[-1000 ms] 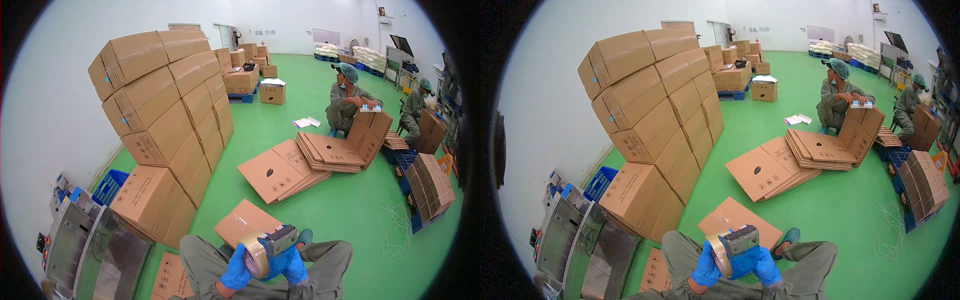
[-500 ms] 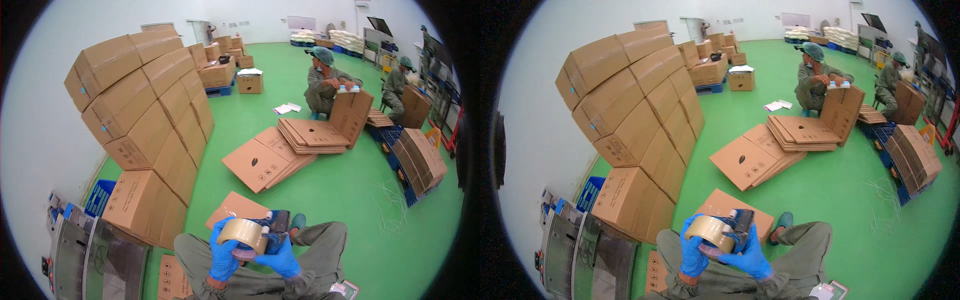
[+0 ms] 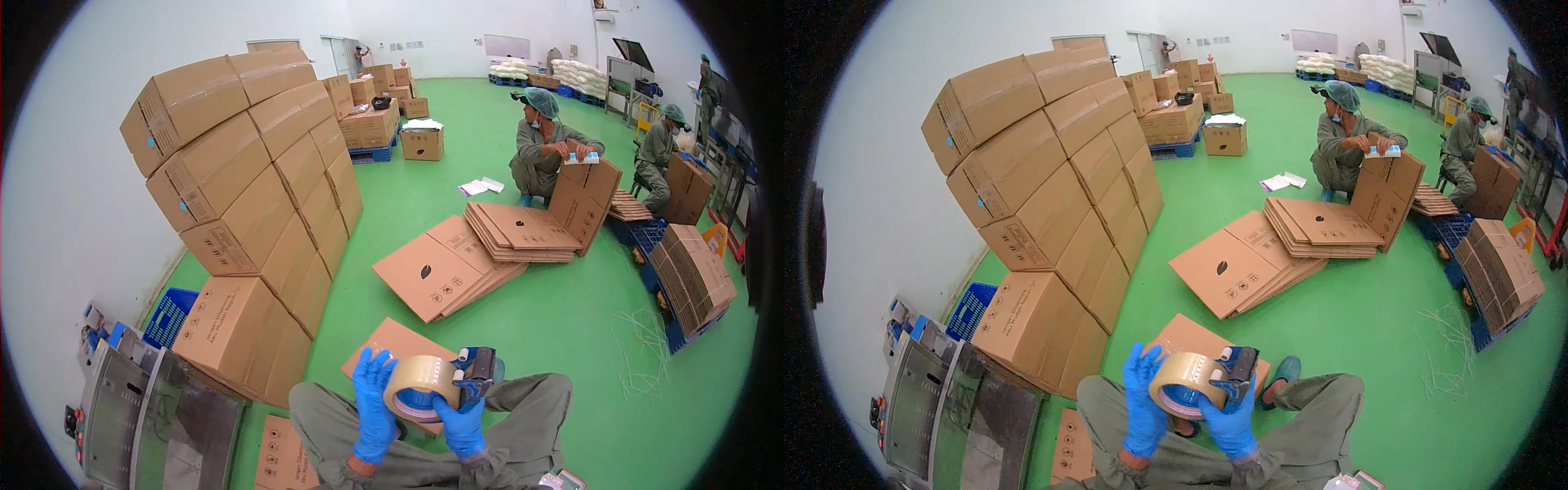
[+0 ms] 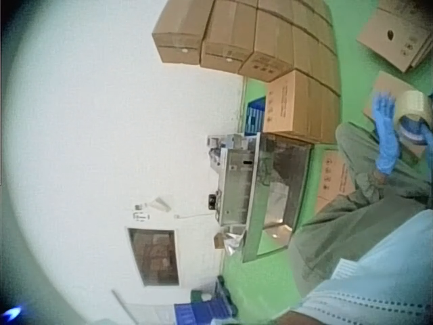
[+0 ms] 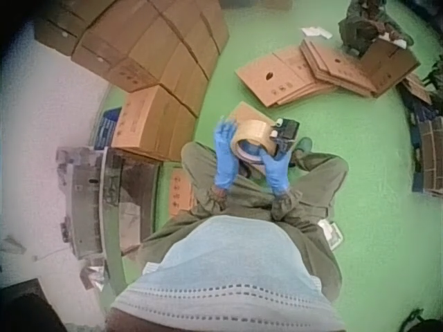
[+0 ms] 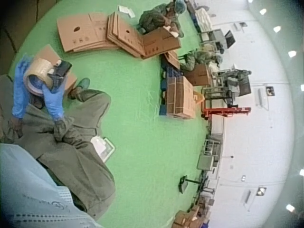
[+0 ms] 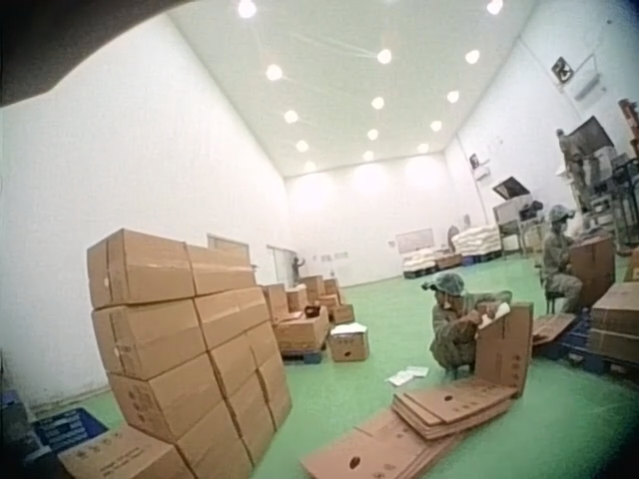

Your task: Assemble and tape together cardboard boxes.

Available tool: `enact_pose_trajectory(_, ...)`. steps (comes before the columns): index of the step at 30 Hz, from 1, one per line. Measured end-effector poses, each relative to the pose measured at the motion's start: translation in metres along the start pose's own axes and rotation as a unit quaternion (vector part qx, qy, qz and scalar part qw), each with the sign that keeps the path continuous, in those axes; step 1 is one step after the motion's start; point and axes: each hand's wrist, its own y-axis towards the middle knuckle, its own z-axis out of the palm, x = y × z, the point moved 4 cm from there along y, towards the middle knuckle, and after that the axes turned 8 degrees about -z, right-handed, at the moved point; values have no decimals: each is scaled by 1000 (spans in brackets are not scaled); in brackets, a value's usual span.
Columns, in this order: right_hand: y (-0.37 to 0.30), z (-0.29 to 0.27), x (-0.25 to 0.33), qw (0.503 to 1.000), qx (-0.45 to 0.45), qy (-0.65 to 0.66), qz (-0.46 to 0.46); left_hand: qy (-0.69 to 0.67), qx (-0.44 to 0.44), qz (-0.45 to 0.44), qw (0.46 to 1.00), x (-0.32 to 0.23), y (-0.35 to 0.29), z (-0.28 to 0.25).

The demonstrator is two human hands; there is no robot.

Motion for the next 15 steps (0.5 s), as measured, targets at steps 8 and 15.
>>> enact_pose_trajectory(8,29,6,47,975,216,39,27,254,250,-279,891,-26,26,-23)
enact_pose_trajectory(15,16,2,41,976,182,104,61,400,297,-79,863,-42,2,-17)
